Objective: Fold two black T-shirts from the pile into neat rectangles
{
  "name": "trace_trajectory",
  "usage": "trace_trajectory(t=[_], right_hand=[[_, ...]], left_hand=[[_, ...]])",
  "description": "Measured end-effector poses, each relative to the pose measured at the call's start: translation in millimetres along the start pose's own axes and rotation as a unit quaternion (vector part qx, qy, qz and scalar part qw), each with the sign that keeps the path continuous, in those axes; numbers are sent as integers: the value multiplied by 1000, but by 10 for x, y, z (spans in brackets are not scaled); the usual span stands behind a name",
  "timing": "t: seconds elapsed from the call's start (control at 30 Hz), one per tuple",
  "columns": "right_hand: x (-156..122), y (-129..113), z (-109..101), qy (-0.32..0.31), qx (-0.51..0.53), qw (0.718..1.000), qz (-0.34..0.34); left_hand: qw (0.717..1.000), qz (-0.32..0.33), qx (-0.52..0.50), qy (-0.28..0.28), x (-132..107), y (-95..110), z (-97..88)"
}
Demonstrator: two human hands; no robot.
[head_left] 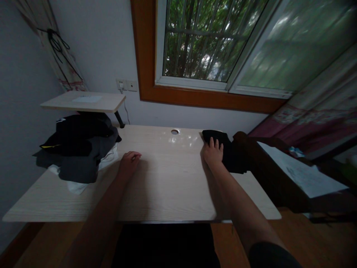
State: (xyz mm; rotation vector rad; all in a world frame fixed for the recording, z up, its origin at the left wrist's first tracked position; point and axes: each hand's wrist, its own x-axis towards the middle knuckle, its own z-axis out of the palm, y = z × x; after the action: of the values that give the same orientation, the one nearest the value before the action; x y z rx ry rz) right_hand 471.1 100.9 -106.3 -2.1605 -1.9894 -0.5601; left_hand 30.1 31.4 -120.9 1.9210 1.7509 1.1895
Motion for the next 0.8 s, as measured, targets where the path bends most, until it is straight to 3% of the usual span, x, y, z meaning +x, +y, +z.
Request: trace_trajectory(t=[0.2, 0.47, 0.8], right_hand=[[-70, 88, -89, -20, -20, 999, 20], [-459, -8, -374, -6, -29, 997, 72], [-781, 112, -477, 9, -68, 997, 16]], left_hand=[[1000, 0, -3, -8, 5, 19, 5], [1000, 14, 10, -16, -5, -15, 34], [1000, 7, -2, -19, -13, 36, 18]])
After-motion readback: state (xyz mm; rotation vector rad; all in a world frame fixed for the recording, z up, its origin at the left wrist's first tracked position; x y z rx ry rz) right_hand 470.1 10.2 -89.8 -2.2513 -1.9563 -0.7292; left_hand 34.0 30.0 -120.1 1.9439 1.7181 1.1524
